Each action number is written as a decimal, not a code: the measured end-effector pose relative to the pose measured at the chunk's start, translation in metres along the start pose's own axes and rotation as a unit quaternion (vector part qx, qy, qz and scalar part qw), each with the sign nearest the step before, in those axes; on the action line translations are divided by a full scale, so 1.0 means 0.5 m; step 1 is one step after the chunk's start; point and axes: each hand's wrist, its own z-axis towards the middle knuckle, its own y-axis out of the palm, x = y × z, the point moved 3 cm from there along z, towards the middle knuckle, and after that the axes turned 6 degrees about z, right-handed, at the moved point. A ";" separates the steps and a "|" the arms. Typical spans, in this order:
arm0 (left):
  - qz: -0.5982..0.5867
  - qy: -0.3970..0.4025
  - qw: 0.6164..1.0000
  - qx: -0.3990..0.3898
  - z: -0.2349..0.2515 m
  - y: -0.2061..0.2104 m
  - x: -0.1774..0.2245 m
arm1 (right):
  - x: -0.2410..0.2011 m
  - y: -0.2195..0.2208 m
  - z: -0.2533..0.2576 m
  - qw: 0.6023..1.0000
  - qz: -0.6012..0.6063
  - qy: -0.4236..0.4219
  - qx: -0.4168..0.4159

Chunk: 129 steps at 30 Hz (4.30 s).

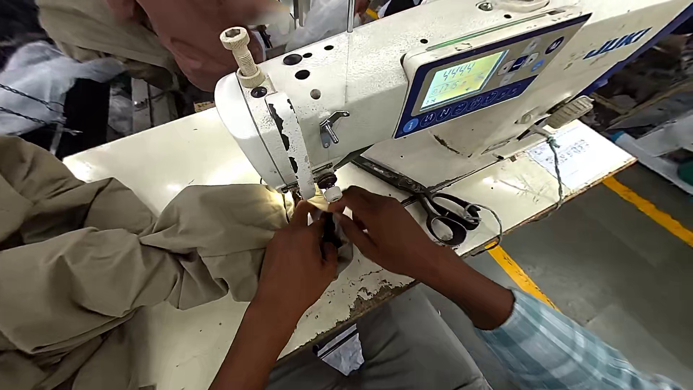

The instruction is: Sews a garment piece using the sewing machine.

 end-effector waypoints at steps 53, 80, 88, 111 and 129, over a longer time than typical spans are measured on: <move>-0.047 -0.053 0.997 -0.003 -0.011 -0.017 0.006 | 0.037 0.068 -0.036 0.975 0.181 -0.104 -0.075; 0.079 0.073 0.994 -0.006 -0.043 0.009 0.009 | 0.056 0.000 0.052 0.981 0.108 0.146 -0.071; 0.073 0.062 0.995 0.012 -0.048 0.009 0.006 | 0.079 0.037 0.143 0.980 0.028 0.198 -0.019; -0.024 0.043 0.998 -0.025 -0.046 0.003 -0.011 | 0.008 -0.033 0.097 0.959 0.028 0.204 -0.193; -0.009 0.031 0.999 -0.043 -0.047 0.001 -0.006 | -0.020 -0.009 0.100 0.963 -0.074 0.223 -0.130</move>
